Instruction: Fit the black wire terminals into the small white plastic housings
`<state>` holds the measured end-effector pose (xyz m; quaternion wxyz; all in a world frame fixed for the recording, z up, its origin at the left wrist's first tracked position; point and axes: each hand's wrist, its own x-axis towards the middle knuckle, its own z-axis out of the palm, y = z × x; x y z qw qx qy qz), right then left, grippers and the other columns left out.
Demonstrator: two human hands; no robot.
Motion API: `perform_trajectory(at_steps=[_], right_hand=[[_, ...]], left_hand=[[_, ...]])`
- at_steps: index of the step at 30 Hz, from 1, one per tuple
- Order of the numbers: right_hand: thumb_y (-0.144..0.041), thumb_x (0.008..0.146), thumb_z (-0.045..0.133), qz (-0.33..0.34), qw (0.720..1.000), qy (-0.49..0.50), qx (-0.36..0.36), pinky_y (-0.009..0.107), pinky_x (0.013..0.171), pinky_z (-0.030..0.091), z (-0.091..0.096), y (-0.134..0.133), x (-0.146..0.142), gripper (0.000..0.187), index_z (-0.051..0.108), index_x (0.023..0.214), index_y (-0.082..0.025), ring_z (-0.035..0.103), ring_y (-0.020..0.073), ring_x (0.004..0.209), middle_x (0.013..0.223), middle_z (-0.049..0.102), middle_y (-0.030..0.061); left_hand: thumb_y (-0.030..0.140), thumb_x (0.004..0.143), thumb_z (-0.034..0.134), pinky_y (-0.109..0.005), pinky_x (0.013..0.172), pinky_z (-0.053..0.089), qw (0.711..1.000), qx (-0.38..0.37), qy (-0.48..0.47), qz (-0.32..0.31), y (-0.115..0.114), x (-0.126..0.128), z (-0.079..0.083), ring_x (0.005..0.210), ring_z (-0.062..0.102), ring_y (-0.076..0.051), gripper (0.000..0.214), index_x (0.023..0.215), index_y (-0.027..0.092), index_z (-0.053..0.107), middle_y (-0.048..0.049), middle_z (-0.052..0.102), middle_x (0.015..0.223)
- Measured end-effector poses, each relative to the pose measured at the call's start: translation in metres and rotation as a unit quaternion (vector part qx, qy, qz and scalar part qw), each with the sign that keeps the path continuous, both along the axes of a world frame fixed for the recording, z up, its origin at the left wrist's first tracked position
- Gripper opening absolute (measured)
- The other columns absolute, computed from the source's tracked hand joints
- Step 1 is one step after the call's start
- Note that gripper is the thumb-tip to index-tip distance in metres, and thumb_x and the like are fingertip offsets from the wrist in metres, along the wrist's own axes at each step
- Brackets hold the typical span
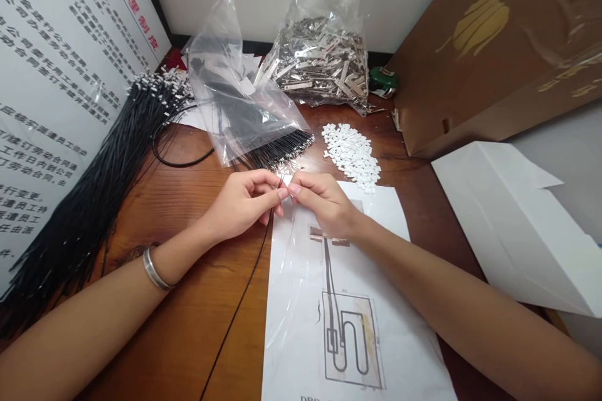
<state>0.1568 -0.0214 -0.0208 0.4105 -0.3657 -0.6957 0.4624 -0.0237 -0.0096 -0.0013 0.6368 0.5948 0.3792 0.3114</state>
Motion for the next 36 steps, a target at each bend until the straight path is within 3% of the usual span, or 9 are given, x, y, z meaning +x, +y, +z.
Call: perform_trajectory(at_steps=[10, 14, 20, 28, 36], right_hand=[[-0.042, 0.089, 0.055, -0.021, 0.986, 0.126, -0.108, 0.026, 0.046, 0.021, 0.003, 0.0034, -0.0023, 0.038, 0.046, 0.06, -0.02, 0.026, 0.0078, 0.046, 0.054, 0.036, -0.0061], [-0.045, 0.087, 0.058, -0.027, 0.983, 0.144, -0.114, 0.025, 0.044, 0.018, 0.0023, 0.0045, -0.0031, 0.04, 0.046, 0.059, -0.019, 0.026, 0.0073, 0.047, 0.055, 0.037, -0.0053], [-0.045, 0.089, 0.058, 0.002, 0.98, 0.165, -0.115, 0.024, 0.042, 0.018, -0.0001, 0.0053, -0.0033, 0.041, 0.047, 0.061, -0.019, 0.027, 0.0064, 0.046, 0.056, 0.038, -0.0056], [-0.044, 0.09, 0.057, 0.009, 0.979, 0.168, -0.115, 0.024, 0.043, 0.018, -0.0005, 0.0055, -0.0031, 0.04, 0.044, 0.062, -0.019, 0.025, 0.0059, 0.046, 0.058, 0.038, -0.0062], [-0.047, 0.093, 0.053, -0.008, 0.986, 0.131, -0.102, 0.025, 0.043, 0.019, -0.001, 0.0054, -0.0021, 0.042, 0.045, 0.062, -0.02, 0.028, 0.0077, 0.047, 0.055, 0.036, -0.0058]], left_hand=[[0.048, 0.083, 0.064, -0.017, 0.036, 0.041, 0.999, -0.023, -0.029, -0.022, 0.0012, -0.0004, 0.0018, 0.039, 0.05, -0.006, 0.034, 0.084, 0.014, 0.062, -0.0001, 0.064, 0.062], [0.049, 0.083, 0.064, -0.017, 0.034, 0.039, 0.998, -0.044, -0.036, -0.032, -0.0015, 0.0024, 0.0024, 0.037, 0.048, -0.006, 0.035, 0.085, 0.015, 0.061, 0.002, 0.061, 0.061], [0.044, 0.088, 0.061, -0.016, 0.034, 0.022, 0.998, -0.042, -0.033, -0.04, -0.0029, 0.0021, 0.0028, 0.034, 0.033, -0.004, 0.027, 0.087, 0.017, 0.061, 0.0058, 0.053, 0.048], [0.052, 0.09, 0.054, -0.018, 0.036, 0.024, 0.996, -0.037, -0.027, -0.079, 0.0029, -0.001, -0.001, 0.039, 0.034, -0.005, 0.038, 0.093, 0.015, 0.064, 0.0029, 0.056, 0.055], [0.046, 0.092, 0.055, -0.016, 0.034, 0.025, 0.997, -0.027, -0.01, -0.068, 0.0029, 0.0016, 0.0002, 0.035, 0.037, -0.004, 0.03, 0.091, 0.017, 0.052, 0.0001, 0.066, 0.063]])
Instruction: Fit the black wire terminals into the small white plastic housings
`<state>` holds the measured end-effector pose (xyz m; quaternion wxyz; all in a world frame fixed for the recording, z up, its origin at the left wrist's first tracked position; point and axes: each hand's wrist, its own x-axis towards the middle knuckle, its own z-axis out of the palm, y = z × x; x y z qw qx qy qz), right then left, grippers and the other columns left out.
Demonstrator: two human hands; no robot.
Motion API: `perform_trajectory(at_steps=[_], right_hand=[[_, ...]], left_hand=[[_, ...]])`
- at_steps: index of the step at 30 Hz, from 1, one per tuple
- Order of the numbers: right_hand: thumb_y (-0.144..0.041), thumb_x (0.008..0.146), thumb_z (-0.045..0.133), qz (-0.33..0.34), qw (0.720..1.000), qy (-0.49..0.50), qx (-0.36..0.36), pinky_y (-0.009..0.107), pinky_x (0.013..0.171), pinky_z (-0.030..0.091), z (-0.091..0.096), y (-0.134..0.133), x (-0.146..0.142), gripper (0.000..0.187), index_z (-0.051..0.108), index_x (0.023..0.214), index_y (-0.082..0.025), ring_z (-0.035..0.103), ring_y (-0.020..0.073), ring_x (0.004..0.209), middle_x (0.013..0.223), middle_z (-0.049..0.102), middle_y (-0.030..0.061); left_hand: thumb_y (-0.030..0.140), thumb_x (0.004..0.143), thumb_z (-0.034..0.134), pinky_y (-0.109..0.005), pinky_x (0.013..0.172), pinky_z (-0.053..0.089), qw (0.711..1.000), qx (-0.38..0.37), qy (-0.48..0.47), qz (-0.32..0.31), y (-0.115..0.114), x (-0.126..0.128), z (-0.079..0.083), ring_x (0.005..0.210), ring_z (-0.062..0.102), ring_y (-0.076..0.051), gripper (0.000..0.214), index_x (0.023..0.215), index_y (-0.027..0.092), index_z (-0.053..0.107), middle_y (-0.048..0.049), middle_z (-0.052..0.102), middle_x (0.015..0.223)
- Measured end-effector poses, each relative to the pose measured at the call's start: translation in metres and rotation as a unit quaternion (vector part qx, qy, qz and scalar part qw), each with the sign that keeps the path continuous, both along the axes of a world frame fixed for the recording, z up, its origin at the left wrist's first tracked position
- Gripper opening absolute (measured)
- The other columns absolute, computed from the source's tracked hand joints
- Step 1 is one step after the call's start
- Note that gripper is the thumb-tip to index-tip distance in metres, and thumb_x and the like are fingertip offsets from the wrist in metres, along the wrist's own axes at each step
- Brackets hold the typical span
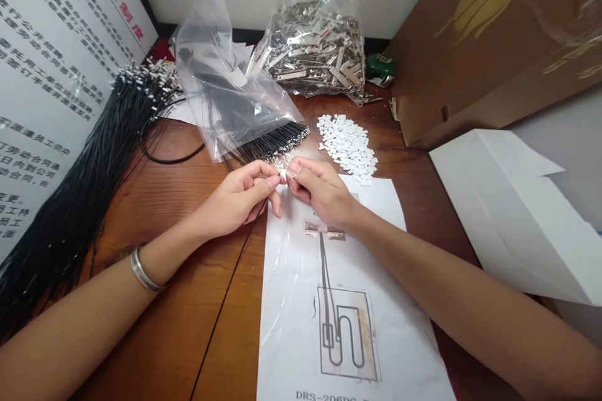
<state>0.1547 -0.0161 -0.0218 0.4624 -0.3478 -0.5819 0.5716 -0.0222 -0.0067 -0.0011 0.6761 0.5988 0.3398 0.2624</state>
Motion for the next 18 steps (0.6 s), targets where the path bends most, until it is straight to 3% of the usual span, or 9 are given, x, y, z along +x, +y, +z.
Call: perform_trajectory(at_steps=[8, 18], right_hand=[[-0.052, 0.092, 0.053, -0.001, 0.999, -0.039, 0.022, 0.025, 0.045, 0.023, -0.0004, -0.0015, 0.0014, 0.044, 0.046, 0.063, -0.02, 0.03, 0.008, 0.047, 0.053, 0.038, -0.0061], [-0.05, 0.094, 0.051, 0.032, 0.998, -0.046, 0.031, 0.025, 0.045, 0.024, 0.0027, -0.0036, -0.0005, 0.043, 0.047, 0.063, -0.02, 0.031, 0.0079, 0.048, 0.054, 0.039, -0.0057]], left_hand=[[0.042, 0.084, 0.065, -0.017, 0.034, 0.025, 1.0, -0.008, -0.01, 0.014, -0.0005, 0.0001, 0.0025, 0.036, 0.038, -0.004, 0.029, 0.077, 0.016, 0.055, -0.0001, 0.065, 0.063], [0.044, 0.085, 0.065, -0.018, 0.036, 0.025, 1.0, -0.002, -0.011, -0.005, 0.0003, -0.0028, 0.0005, 0.037, 0.039, -0.004, 0.029, 0.08, 0.015, 0.06, -0.0005, 0.067, 0.064]])
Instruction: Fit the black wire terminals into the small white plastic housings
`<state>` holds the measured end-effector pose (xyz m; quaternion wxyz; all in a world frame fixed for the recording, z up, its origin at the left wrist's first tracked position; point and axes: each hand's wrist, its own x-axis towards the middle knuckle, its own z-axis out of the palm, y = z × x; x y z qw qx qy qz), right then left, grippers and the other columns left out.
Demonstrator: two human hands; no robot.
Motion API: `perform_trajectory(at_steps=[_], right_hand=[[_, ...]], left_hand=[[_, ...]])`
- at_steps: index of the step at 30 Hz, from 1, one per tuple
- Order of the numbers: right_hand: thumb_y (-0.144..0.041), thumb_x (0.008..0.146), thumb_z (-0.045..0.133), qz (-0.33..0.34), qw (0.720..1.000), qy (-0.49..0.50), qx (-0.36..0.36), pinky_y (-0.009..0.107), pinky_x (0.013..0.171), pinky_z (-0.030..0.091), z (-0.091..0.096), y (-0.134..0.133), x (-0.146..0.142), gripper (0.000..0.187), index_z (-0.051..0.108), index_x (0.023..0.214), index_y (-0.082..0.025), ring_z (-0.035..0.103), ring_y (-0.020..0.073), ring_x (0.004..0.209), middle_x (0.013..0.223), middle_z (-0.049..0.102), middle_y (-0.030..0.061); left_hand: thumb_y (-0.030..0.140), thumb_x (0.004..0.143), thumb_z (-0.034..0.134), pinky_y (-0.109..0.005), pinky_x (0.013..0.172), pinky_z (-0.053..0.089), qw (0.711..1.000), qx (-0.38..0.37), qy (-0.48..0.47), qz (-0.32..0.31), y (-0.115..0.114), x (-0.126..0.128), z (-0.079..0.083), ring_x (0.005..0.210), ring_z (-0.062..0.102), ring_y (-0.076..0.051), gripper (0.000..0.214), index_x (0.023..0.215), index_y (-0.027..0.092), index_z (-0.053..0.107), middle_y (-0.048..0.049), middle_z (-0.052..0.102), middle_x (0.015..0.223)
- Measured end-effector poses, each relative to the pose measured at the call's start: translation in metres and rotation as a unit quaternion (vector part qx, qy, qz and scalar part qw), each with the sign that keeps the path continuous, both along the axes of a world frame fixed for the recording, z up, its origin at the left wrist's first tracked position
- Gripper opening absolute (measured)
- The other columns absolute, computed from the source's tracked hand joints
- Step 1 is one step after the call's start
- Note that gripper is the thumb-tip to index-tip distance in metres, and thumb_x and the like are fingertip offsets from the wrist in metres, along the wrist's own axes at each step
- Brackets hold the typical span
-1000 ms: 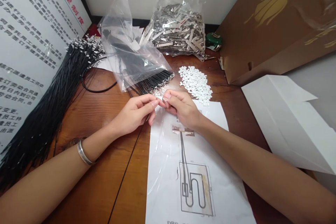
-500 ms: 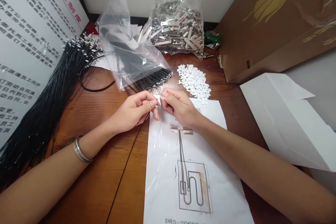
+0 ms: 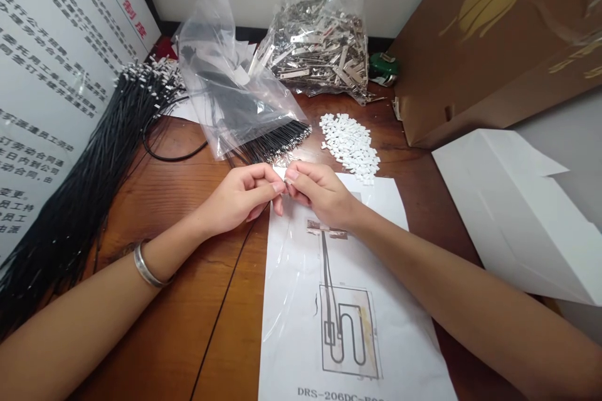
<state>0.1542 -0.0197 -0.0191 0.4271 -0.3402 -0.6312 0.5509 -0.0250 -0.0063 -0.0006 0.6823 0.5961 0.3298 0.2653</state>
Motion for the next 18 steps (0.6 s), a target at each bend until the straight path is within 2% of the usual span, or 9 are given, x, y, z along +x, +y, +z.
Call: perform_trajectory(at_steps=[18], right_hand=[[-0.041, 0.095, 0.05, 0.011, 1.0, 0.018, -0.006, 0.025, 0.045, 0.024, -0.0008, 0.0011, -0.0004, 0.038, 0.047, 0.064, -0.02, 0.029, 0.0073, 0.046, 0.052, 0.038, -0.0067]], left_hand=[[0.025, 0.088, 0.056, -0.016, 0.035, 0.025, 1.0, -0.018, -0.004, -0.005, 0.0015, -0.0002, -0.0009, 0.036, 0.038, -0.004, 0.016, 0.078, 0.014, 0.058, 0.0012, 0.063, 0.056]])
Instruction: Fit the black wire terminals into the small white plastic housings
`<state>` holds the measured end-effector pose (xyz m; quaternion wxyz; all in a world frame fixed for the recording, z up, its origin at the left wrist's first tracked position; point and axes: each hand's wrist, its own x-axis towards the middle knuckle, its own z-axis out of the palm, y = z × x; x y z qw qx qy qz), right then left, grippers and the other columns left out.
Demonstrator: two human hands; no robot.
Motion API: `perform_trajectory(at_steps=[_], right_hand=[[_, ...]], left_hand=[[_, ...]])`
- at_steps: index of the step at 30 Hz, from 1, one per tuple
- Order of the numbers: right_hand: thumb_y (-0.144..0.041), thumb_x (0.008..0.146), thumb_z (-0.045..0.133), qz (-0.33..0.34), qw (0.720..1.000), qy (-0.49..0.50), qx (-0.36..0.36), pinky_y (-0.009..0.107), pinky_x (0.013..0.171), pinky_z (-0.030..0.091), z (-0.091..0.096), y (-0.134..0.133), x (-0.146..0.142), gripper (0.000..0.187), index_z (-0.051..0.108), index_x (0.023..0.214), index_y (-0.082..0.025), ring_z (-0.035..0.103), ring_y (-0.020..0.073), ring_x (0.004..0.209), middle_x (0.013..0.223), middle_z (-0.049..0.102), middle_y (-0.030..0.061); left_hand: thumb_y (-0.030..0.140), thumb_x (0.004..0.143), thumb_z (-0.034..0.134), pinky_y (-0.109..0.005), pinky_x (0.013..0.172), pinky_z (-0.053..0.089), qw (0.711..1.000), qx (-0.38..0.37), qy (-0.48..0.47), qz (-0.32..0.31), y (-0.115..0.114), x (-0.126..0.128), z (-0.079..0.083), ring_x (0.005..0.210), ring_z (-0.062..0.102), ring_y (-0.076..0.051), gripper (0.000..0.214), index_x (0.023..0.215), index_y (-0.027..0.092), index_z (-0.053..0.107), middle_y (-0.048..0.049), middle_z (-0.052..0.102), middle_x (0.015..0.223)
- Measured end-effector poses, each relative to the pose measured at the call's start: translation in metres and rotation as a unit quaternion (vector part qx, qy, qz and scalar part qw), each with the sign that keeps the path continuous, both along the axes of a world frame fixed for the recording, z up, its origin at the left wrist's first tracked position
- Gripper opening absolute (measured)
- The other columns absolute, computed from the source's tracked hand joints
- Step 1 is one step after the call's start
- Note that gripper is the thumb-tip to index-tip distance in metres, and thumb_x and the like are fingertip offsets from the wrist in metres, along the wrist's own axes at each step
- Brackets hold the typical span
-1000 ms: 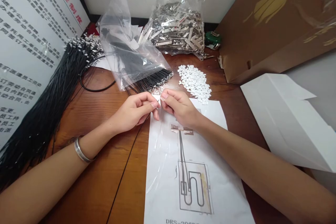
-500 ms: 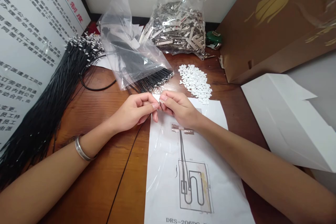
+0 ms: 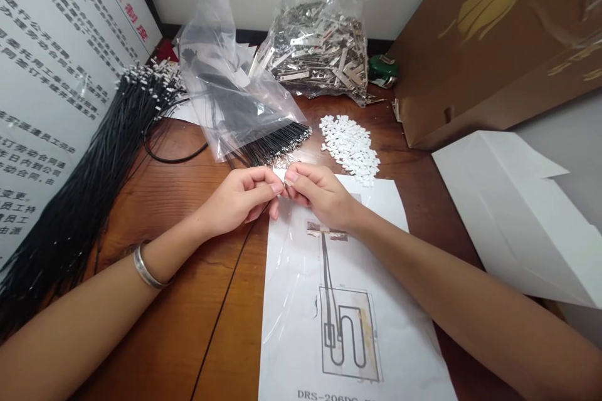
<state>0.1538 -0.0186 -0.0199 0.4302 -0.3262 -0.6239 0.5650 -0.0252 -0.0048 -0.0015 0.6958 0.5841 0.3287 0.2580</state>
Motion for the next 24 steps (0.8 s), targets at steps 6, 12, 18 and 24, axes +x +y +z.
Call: perform_trajectory(at_steps=[6, 12, 18, 24], right_hand=[[-0.041, 0.096, 0.049, 0.002, 1.0, -0.011, 0.007, 0.025, 0.046, 0.025, -0.0002, 0.0, 0.0006, 0.038, 0.046, 0.065, -0.02, 0.029, 0.0075, 0.047, 0.053, 0.037, -0.0069], [-0.043, 0.097, 0.047, -0.015, 0.998, -0.041, 0.041, 0.026, 0.05, 0.027, -0.0009, -0.0013, 0.0007, 0.038, 0.046, 0.067, -0.02, 0.033, 0.009, 0.051, 0.056, 0.038, -0.006], [-0.044, 0.098, 0.045, -0.033, 0.994, -0.077, 0.072, 0.027, 0.054, 0.029, -0.0017, -0.0008, -0.0003, 0.039, 0.047, 0.067, -0.02, 0.036, 0.0103, 0.055, 0.057, 0.039, -0.0053], [-0.044, 0.098, 0.045, -0.032, 0.993, -0.092, 0.072, 0.027, 0.055, 0.029, -0.0018, -0.001, 0.0, 0.04, 0.045, 0.066, -0.02, 0.037, 0.0105, 0.056, 0.057, 0.039, -0.005]], left_hand=[[0.026, 0.088, 0.055, -0.016, 0.035, 0.025, 1.0, 0.002, 0.007, 0.011, -0.0005, -0.0003, 0.0016, 0.035, 0.038, -0.004, 0.016, 0.077, 0.014, 0.057, 0.0013, 0.063, 0.055], [0.02, 0.082, 0.053, -0.016, 0.034, 0.023, 0.999, 0.007, 0.022, 0.034, -0.0038, 0.005, 0.007, 0.033, 0.036, -0.004, 0.01, 0.074, 0.015, 0.053, 0.0025, 0.061, 0.05], [0.019, 0.081, 0.051, -0.016, 0.033, 0.024, 0.998, 0.019, 0.028, 0.049, -0.0035, 0.0075, 0.0093, 0.032, 0.037, -0.005, 0.01, 0.071, 0.016, 0.052, 0.0027, 0.06, 0.049], [0.015, 0.077, 0.051, -0.016, 0.034, 0.025, 0.997, 0.024, 0.037, 0.063, -0.0033, 0.0074, 0.0087, 0.033, 0.037, -0.004, 0.008, 0.069, 0.015, 0.053, 0.0032, 0.06, 0.049]])
